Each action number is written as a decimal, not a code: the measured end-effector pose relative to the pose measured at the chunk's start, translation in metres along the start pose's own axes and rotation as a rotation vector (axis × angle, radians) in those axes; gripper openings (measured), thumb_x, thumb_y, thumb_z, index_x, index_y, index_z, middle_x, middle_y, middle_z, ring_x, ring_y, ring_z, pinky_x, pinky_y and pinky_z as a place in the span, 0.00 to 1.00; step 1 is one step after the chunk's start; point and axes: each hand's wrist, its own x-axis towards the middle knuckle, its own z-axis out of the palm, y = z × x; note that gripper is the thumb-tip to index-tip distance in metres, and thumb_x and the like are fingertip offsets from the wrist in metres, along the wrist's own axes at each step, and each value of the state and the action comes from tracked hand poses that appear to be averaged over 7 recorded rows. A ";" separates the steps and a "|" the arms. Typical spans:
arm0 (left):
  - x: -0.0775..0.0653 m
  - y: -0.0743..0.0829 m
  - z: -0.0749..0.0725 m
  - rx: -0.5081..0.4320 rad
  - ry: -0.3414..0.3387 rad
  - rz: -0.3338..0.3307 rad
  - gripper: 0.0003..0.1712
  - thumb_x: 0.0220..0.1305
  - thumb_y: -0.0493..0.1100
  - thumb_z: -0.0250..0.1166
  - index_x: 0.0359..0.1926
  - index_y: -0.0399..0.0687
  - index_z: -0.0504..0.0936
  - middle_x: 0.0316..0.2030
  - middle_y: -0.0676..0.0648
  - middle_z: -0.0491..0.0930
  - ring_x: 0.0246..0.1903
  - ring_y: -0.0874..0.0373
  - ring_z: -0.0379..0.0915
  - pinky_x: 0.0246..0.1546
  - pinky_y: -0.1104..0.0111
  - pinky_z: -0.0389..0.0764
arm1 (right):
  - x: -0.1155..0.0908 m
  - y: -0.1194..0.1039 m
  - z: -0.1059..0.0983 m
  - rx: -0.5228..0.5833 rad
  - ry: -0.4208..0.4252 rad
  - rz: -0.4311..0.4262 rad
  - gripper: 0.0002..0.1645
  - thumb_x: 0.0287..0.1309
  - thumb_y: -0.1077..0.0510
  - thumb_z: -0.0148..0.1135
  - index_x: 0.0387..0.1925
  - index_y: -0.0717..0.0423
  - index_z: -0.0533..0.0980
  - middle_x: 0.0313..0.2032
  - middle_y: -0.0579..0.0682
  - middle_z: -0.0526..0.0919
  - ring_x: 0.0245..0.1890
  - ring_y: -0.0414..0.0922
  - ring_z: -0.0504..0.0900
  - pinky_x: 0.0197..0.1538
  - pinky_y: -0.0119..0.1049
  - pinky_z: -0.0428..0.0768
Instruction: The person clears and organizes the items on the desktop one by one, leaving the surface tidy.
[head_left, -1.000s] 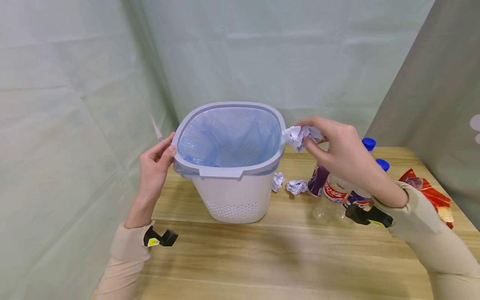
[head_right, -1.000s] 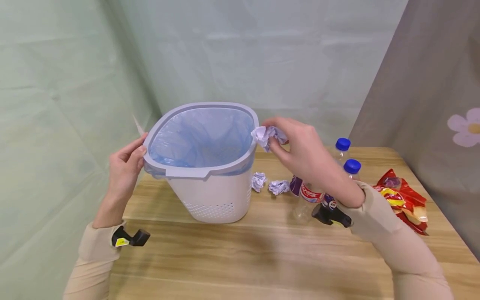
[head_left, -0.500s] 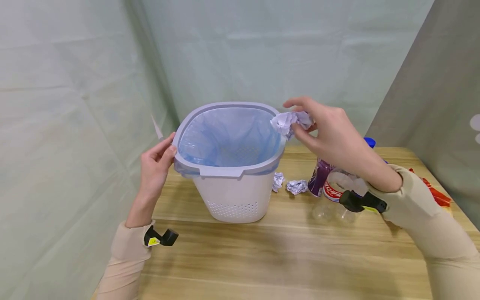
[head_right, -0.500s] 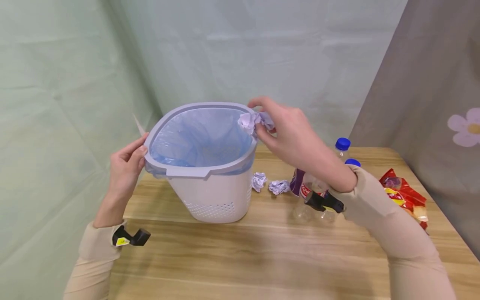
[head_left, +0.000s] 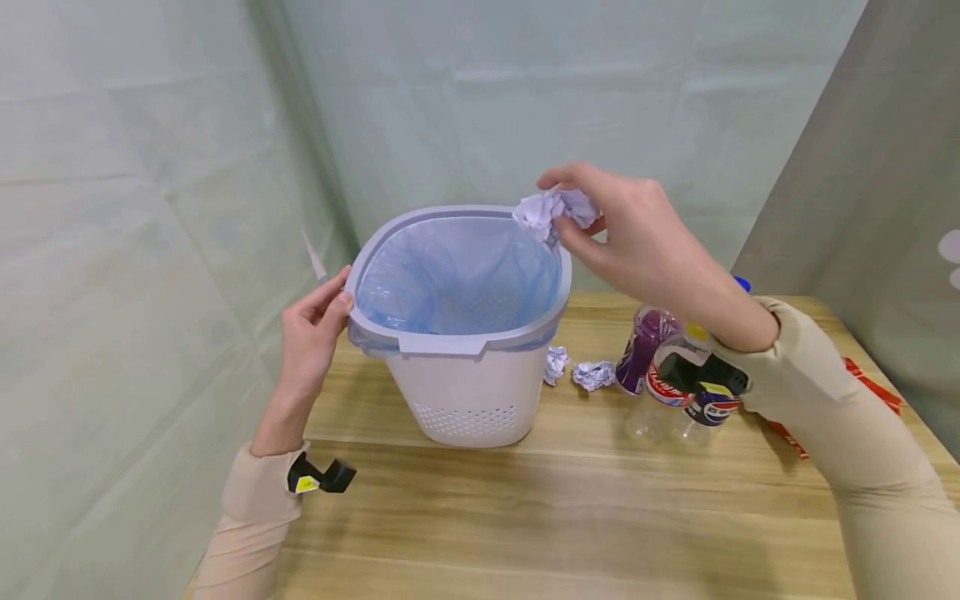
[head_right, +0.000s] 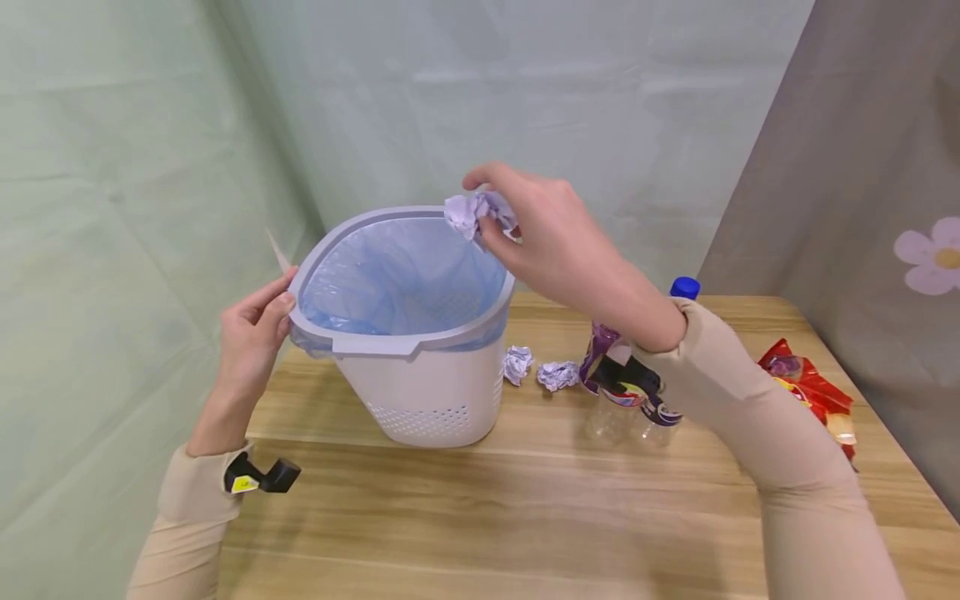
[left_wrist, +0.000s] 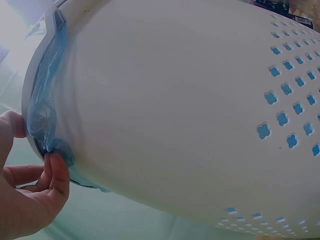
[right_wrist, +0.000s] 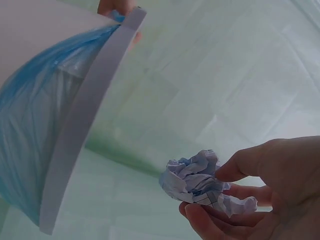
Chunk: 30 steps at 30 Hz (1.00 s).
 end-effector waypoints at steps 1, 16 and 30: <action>0.000 0.000 0.000 -0.002 0.000 0.001 0.22 0.68 0.35 0.57 0.61 0.32 0.73 0.39 0.64 0.84 0.35 0.72 0.78 0.38 0.82 0.79 | 0.002 -0.001 0.000 0.002 0.001 -0.002 0.19 0.64 0.65 0.55 0.56 0.55 0.75 0.45 0.53 0.85 0.36 0.48 0.85 0.39 0.37 0.83; 0.000 0.000 0.001 -0.015 0.003 0.006 0.22 0.67 0.35 0.57 0.61 0.32 0.74 0.38 0.63 0.85 0.35 0.72 0.78 0.37 0.82 0.79 | 0.006 0.003 0.010 -0.012 -0.081 0.002 0.20 0.66 0.55 0.57 0.56 0.60 0.72 0.55 0.54 0.80 0.50 0.50 0.82 0.45 0.41 0.84; -0.001 0.000 0.000 -0.024 0.002 0.008 0.22 0.67 0.35 0.57 0.61 0.32 0.73 0.40 0.63 0.85 0.36 0.71 0.79 0.39 0.82 0.80 | -0.013 0.026 0.019 -0.007 -0.074 0.091 0.16 0.65 0.60 0.56 0.53 0.60 0.75 0.50 0.55 0.82 0.46 0.52 0.83 0.43 0.44 0.84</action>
